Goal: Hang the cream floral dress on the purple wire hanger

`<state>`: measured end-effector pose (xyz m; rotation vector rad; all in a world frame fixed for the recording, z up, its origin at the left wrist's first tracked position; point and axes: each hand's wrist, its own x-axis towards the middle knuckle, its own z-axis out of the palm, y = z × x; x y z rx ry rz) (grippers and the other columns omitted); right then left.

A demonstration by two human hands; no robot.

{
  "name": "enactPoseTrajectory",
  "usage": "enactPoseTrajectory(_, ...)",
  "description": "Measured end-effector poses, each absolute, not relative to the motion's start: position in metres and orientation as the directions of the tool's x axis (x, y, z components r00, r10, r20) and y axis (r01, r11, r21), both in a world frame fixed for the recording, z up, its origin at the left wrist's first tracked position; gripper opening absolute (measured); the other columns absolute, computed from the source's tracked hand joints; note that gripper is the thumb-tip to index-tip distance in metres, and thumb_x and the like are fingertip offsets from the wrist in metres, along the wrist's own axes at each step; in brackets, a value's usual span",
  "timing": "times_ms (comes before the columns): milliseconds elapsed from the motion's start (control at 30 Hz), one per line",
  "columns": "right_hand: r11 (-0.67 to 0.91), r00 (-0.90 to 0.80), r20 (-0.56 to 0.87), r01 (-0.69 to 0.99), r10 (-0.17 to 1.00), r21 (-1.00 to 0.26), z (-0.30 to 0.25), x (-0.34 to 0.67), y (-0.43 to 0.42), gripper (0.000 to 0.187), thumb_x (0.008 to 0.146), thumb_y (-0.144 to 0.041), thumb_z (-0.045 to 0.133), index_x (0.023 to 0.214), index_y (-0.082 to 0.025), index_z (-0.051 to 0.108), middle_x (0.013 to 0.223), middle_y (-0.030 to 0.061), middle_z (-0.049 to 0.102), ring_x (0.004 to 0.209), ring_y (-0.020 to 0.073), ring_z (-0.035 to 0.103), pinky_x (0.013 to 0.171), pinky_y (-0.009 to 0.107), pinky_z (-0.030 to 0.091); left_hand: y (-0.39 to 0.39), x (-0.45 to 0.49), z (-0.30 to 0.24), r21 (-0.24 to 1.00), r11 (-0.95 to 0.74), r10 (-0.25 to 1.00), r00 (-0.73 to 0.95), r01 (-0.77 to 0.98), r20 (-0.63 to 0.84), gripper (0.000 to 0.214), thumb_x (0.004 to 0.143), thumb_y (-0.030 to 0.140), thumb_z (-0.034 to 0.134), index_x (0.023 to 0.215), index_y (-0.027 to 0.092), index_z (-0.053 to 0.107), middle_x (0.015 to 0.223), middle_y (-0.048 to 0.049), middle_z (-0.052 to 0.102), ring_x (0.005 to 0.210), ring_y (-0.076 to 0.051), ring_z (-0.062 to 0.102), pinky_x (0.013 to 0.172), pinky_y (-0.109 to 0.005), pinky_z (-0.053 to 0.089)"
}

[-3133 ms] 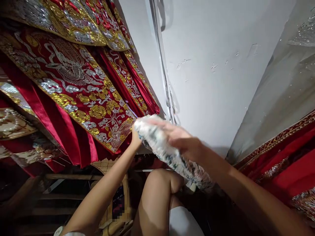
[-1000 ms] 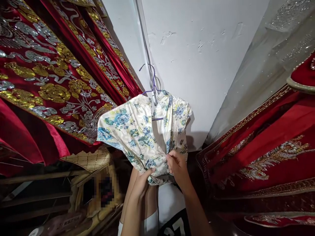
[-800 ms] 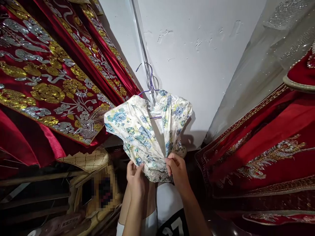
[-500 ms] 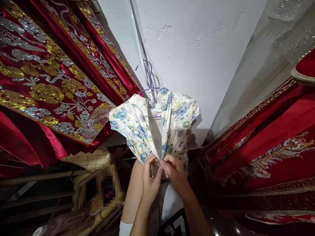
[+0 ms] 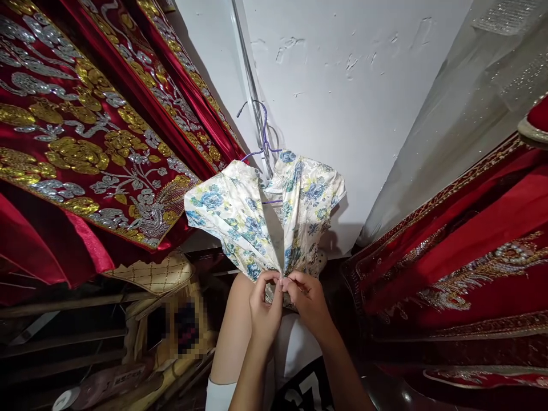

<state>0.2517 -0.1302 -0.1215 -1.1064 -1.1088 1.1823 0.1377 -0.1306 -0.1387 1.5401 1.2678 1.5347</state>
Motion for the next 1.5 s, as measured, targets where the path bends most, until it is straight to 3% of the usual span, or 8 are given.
enactPoseTrajectory(267, 0.006, 0.011, 0.004, -0.167, 1.000, -0.986, -0.121, 0.249, -0.129, 0.027, 0.081, -0.036, 0.066, 0.060, -0.019, 0.060, 0.048, -0.0051, 0.043, 0.047, 0.0105, 0.037, 0.049, 0.026, 0.032, -0.133, 0.133, -0.140, 0.926, -0.318, 0.927, -0.139, 0.204, 0.348, 0.014, 0.097, 0.029, 0.058, 0.089, 0.020, 0.065, 0.081, -0.0026, 0.062, 0.079, -0.017, 0.059, 0.075, -0.027, 0.048)
enactPoseTrajectory(467, -0.050, -0.065, -0.037, -0.212, 0.997, -0.976, -0.117, 0.250, -0.129, 0.036, 0.085, -0.043, 0.060, 0.059, -0.018, 0.062, 0.047, -0.0017, 0.051, 0.044, 0.0106, 0.041, 0.047, 0.025, 0.036, -0.135, 0.133, -0.140, 0.944, -0.293, 0.937, -0.149, 0.155, 0.315, 0.015, 0.096, 0.032, 0.062, 0.087, 0.020, 0.065, 0.078, -0.0022, 0.061, 0.079, -0.018, 0.058, 0.074, -0.027, 0.047)
enactPoseTrajectory(700, -0.016, 0.031, -0.022, -0.175, 0.999, -0.984, -0.118, 0.249, -0.127, 0.027, 0.079, -0.039, 0.067, 0.062, -0.019, 0.065, 0.048, -0.0037, 0.048, 0.045, 0.0106, 0.041, 0.047, 0.025, 0.035, -0.134, 0.131, -0.144, 0.940, -0.307, 0.936, -0.129, 0.149, 0.326, 0.018, 0.098, 0.034, 0.059, 0.089, 0.019, 0.065, 0.081, -0.0026, 0.061, 0.078, -0.017, 0.057, 0.074, -0.026, 0.046)
enactPoseTrajectory(1233, -0.040, 0.070, -0.053, -0.173, 0.996, -0.984, -0.115, 0.251, -0.128, 0.030, 0.077, -0.040, 0.064, 0.056, -0.020, 0.058, 0.043, -0.0048, 0.042, 0.043, 0.0103, 0.036, 0.046, 0.026, 0.032, -0.134, 0.137, -0.156, 0.949, -0.276, 0.952, -0.094, 0.154, 0.292, 0.017, 0.099, 0.033, 0.056, 0.089, 0.020, 0.060, 0.078, 0.0000, 0.052, 0.076, -0.016, 0.052, 0.072, -0.025, 0.042)
enactPoseTrajectory(1367, -0.022, 0.103, -0.035, -0.126, 0.994, -0.992, -0.111, 0.255, -0.118, 0.029, 0.076, -0.040, 0.061, 0.054, -0.021, 0.057, 0.043, -0.0047, 0.042, 0.042, 0.0105, 0.036, 0.046, 0.026, 0.030, -0.132, 0.137, -0.157, 0.935, -0.312, 0.943, -0.066, 0.171, 0.327, 0.017, 0.099, 0.032, 0.055, 0.087, 0.020, 0.056, 0.077, 0.0010, 0.050, 0.074, -0.016, 0.050, 0.070, -0.025, 0.041)
enactPoseTrajectory(1500, 0.060, 0.149, 0.063, 0.023, 0.987, -0.998, -0.093, 0.266, -0.095, 0.027, 0.075, -0.037, 0.056, 0.054, -0.021, 0.054, 0.045, -0.0054, 0.040, 0.044, 0.0105, 0.035, 0.047, 0.026, 0.027, -0.130, 0.136, -0.158, 0.926, -0.311, 0.945, -0.032, 0.212, 0.325, 0.018, 0.101, 0.032, 0.052, 0.087, 0.020, 0.055, 0.077, 0.0008, 0.050, 0.072, -0.016, 0.049, 0.069, -0.025, 0.039)
